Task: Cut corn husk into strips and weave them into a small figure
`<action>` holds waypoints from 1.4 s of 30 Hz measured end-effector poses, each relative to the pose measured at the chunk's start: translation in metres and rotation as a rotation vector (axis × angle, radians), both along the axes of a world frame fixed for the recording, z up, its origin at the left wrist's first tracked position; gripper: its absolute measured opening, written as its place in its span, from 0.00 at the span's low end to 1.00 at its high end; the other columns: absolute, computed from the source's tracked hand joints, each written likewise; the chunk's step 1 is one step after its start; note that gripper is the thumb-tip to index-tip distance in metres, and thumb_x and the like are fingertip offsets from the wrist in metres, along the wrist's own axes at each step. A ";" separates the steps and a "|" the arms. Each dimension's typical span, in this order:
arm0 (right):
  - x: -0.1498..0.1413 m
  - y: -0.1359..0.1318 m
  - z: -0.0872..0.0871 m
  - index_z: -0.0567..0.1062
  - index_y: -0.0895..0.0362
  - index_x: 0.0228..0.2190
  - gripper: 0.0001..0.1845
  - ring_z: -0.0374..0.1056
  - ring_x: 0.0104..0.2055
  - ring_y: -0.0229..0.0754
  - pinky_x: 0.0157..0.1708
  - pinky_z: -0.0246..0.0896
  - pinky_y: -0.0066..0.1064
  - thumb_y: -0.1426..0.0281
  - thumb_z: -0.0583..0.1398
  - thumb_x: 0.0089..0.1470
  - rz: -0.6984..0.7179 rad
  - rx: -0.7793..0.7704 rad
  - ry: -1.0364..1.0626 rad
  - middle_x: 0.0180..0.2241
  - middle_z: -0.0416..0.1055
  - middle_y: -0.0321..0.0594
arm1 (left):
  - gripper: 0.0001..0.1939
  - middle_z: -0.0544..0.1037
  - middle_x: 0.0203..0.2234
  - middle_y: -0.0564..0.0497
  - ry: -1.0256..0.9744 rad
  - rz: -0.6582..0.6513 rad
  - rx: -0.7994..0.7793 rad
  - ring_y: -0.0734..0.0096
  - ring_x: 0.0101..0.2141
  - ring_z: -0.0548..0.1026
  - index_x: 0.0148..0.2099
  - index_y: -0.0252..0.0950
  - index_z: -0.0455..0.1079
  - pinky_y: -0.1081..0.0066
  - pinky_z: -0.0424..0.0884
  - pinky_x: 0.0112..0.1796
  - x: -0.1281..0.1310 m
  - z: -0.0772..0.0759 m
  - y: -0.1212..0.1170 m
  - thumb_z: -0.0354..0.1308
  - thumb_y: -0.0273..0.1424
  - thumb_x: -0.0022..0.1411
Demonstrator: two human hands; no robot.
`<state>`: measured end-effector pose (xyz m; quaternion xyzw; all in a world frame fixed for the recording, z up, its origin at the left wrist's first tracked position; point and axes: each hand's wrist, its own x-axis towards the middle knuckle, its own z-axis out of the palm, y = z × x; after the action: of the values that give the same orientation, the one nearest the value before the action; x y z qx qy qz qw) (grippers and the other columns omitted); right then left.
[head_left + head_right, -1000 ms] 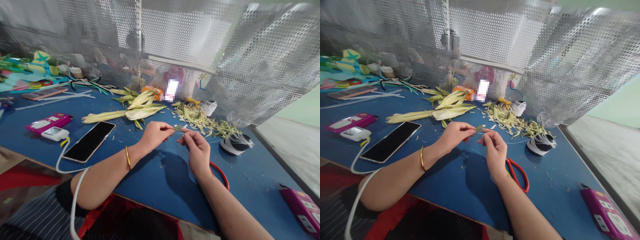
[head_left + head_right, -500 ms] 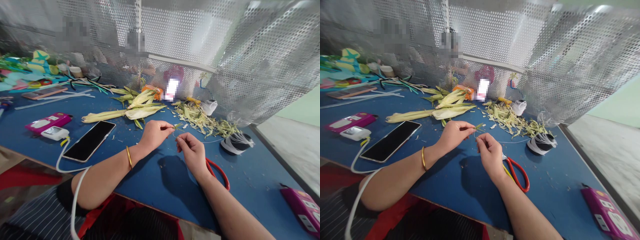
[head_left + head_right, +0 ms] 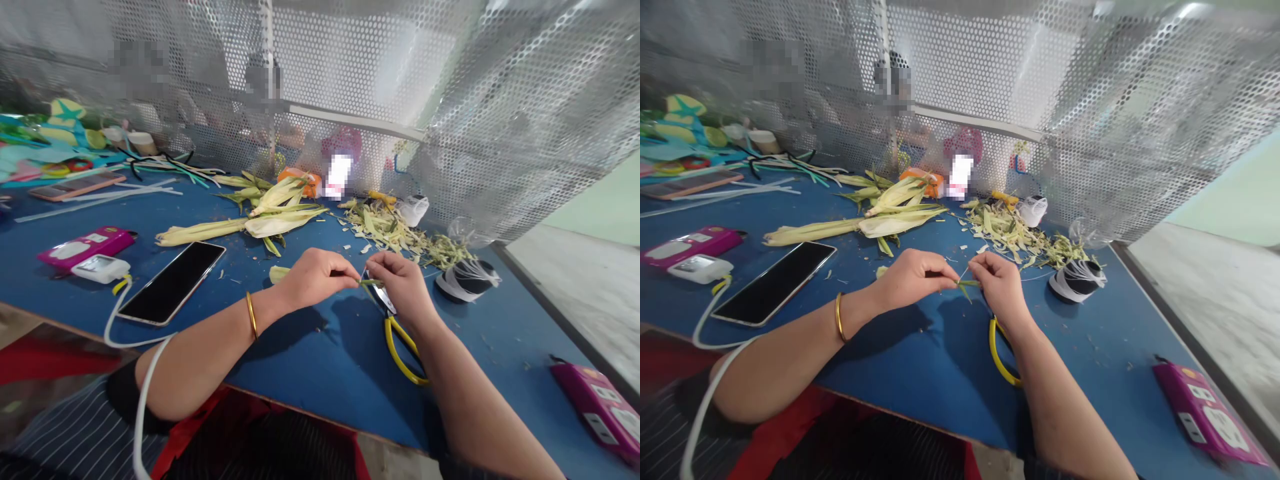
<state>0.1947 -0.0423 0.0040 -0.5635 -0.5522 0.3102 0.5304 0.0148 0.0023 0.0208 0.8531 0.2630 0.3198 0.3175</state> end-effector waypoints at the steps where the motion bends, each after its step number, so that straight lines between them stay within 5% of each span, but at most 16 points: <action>1: 0.000 0.002 -0.003 0.73 0.56 0.21 0.10 0.54 0.20 0.34 0.22 0.48 0.27 0.64 0.64 0.46 0.021 -0.039 0.071 0.17 0.63 0.30 | 0.04 0.82 0.29 0.53 -0.037 0.050 -0.017 0.73 0.30 0.78 0.34 0.38 0.80 0.75 0.69 0.34 0.000 0.000 0.000 0.64 0.26 0.56; 6: -0.020 -0.003 -0.016 0.71 0.55 0.21 0.11 0.56 0.20 0.35 0.21 0.51 0.28 0.63 0.62 0.50 0.126 -0.080 0.081 0.19 0.64 0.32 | 0.05 0.83 0.31 0.51 -0.111 0.318 0.021 0.70 0.32 0.78 0.34 0.37 0.79 0.73 0.70 0.35 -0.001 -0.004 0.006 0.61 0.28 0.58; 11: -0.035 -0.022 -0.016 0.75 0.51 0.31 0.08 0.68 0.38 0.44 0.38 0.61 0.34 0.72 0.56 0.58 0.074 0.319 -0.453 0.37 0.72 0.42 | 0.07 0.83 0.33 0.50 -0.015 0.371 0.120 0.69 0.34 0.78 0.35 0.38 0.80 0.73 0.70 0.36 -0.002 -0.009 0.011 0.59 0.26 0.58; 14: -0.035 -0.025 -0.014 0.74 0.51 0.33 0.09 0.70 0.43 0.45 0.42 0.62 0.34 0.73 0.55 0.60 0.083 0.386 -0.494 0.44 0.73 0.43 | 0.07 0.82 0.31 0.51 0.038 0.335 0.162 0.69 0.33 0.78 0.35 0.37 0.80 0.73 0.68 0.35 -0.001 -0.012 0.011 0.59 0.26 0.59; 20: -0.032 -0.019 -0.010 0.71 0.54 0.32 0.09 0.69 0.34 0.40 0.37 0.64 0.31 0.69 0.53 0.63 0.125 0.238 -0.182 0.30 0.73 0.37 | 0.07 0.82 0.32 0.51 0.080 0.302 0.198 0.69 0.34 0.77 0.35 0.37 0.80 0.72 0.67 0.35 0.000 -0.017 0.011 0.60 0.24 0.59; 26: -0.026 -0.019 -0.002 0.70 0.54 0.28 0.10 0.63 0.27 0.37 0.30 0.58 0.29 0.69 0.54 0.61 0.135 0.212 -0.202 0.24 0.68 0.33 | 0.07 0.81 0.29 0.49 0.241 0.212 0.265 0.67 0.34 0.77 0.35 0.36 0.80 0.71 0.65 0.34 -0.001 -0.014 0.008 0.59 0.26 0.59; 34: -0.002 0.000 -0.004 0.75 0.56 0.25 0.07 0.59 0.25 0.36 0.27 0.54 0.29 0.65 0.61 0.51 0.049 0.072 -0.060 0.24 0.69 0.34 | 0.07 0.82 0.30 0.53 0.122 -0.142 0.179 0.73 0.33 0.78 0.35 0.37 0.79 0.76 0.68 0.36 0.000 -0.008 0.004 0.61 0.23 0.58; 42: -0.013 0.003 -0.019 0.74 0.57 0.22 0.12 0.58 0.22 0.35 0.25 0.52 0.28 0.60 0.64 0.45 0.128 -0.149 0.105 0.19 0.67 0.33 | 0.06 0.82 0.30 0.51 -0.061 0.246 0.279 0.72 0.32 0.78 0.34 0.37 0.79 0.74 0.69 0.35 0.000 -0.010 0.006 0.61 0.24 0.58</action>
<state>0.1822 -0.0397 -0.0151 -0.5480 -0.5339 0.4126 0.4943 0.0149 0.0081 0.0109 0.8401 0.3086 0.4155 0.1622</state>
